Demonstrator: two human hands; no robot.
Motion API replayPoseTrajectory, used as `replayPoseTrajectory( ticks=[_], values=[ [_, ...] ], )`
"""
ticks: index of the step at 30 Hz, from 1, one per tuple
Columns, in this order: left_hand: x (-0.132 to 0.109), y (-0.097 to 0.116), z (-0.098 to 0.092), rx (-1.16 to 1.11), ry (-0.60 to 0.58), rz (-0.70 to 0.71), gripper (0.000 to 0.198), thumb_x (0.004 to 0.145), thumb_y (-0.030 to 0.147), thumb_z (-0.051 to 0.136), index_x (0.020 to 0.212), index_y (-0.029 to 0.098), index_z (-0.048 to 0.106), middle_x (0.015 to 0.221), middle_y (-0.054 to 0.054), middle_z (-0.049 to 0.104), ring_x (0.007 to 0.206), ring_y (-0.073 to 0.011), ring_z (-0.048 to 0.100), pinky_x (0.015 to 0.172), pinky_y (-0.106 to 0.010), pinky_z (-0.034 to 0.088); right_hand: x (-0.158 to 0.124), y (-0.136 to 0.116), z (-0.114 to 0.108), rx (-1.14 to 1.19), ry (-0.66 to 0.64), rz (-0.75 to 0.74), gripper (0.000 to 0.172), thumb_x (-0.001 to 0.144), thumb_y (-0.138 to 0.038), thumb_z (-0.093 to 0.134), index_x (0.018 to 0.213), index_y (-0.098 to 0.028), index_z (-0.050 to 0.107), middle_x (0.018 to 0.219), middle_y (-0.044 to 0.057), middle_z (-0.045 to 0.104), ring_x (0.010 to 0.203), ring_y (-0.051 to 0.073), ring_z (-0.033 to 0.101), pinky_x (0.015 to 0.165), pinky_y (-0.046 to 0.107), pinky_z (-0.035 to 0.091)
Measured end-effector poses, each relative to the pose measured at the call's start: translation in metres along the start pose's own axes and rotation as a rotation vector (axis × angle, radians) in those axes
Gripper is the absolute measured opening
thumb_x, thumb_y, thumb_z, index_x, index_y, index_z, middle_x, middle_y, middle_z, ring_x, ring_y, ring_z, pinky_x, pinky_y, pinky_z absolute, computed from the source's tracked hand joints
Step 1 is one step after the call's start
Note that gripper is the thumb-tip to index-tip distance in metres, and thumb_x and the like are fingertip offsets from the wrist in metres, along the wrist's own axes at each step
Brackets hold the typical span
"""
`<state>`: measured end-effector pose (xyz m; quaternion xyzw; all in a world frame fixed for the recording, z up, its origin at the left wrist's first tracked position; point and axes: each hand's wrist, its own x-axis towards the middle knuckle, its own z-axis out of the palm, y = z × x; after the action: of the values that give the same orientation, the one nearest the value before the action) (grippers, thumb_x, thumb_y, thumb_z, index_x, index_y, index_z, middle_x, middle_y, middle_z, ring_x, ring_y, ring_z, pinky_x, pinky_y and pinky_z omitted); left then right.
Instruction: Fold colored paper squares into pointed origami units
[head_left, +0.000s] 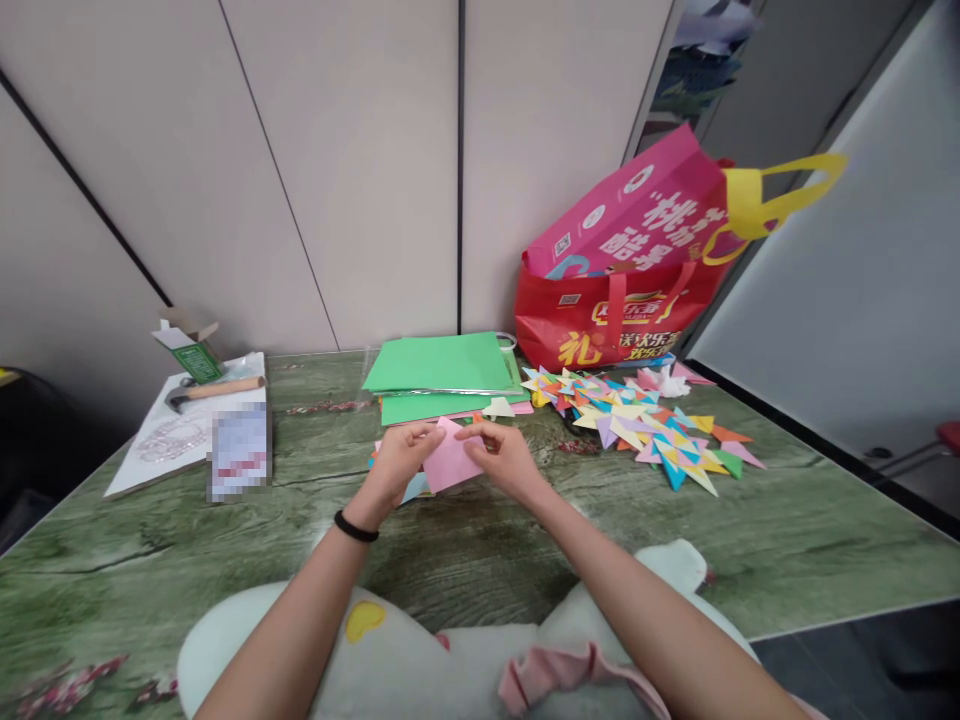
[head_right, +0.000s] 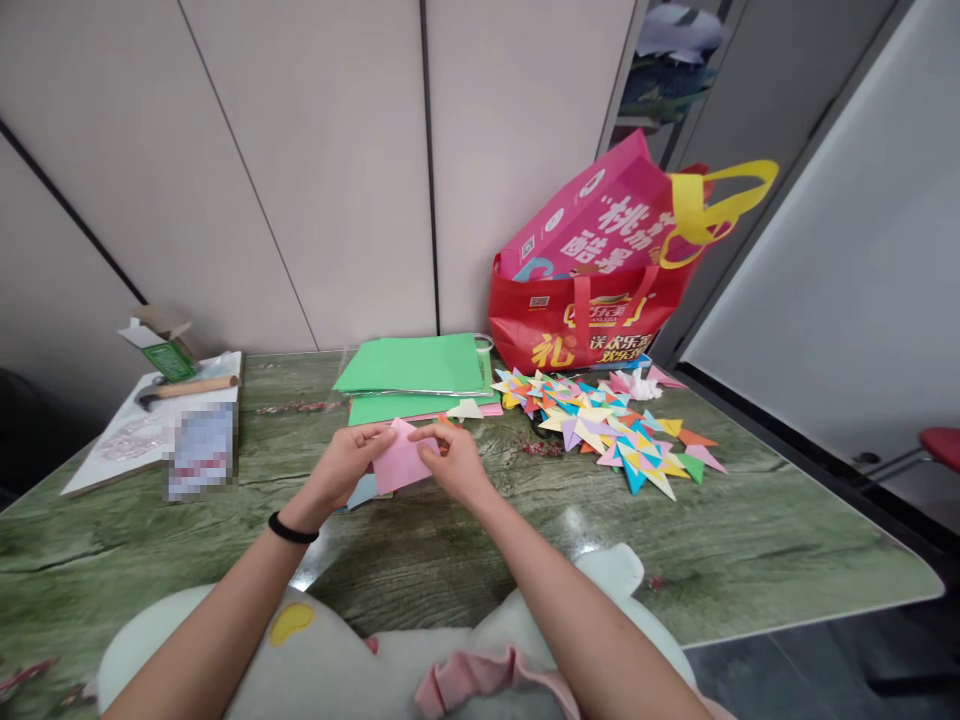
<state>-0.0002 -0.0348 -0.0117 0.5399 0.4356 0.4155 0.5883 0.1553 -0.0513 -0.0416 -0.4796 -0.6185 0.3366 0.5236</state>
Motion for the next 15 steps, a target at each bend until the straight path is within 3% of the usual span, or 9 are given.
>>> replayPoseTrajectory(
  ticks=[8, 15],
  values=[
    [0.0023, 0.0009, -0.003, -0.063, 0.092, 0.035, 0.031, 0.055, 0.036, 0.073, 0.072, 0.01, 0.069, 0.053, -0.001, 0.063, 0.043, -0.0082, 0.048, 0.04, -0.018, 0.034, -0.0002, 0.001, 0.0019, 0.061, -0.032, -0.007, 0.02, 0.066, -0.016, 0.051, 0.079, -0.015, 0.066, 0.076, 0.003, 0.064, 0.05, 0.009, 0.045, 0.048, 0.021, 0.037],
    [0.0026, 0.0014, -0.0034, -0.069, 0.119, 0.038, 0.032, 0.052, 0.036, 0.074, 0.069, 0.01, 0.068, 0.053, -0.001, 0.062, 0.043, -0.0079, 0.048, 0.041, -0.017, 0.035, 0.0004, -0.0001, 0.0017, 0.087, -0.005, 0.006, 0.018, 0.066, -0.016, 0.052, 0.078, -0.015, 0.066, 0.07, 0.002, 0.064, 0.05, 0.009, 0.048, 0.047, 0.021, 0.039]
  ],
)
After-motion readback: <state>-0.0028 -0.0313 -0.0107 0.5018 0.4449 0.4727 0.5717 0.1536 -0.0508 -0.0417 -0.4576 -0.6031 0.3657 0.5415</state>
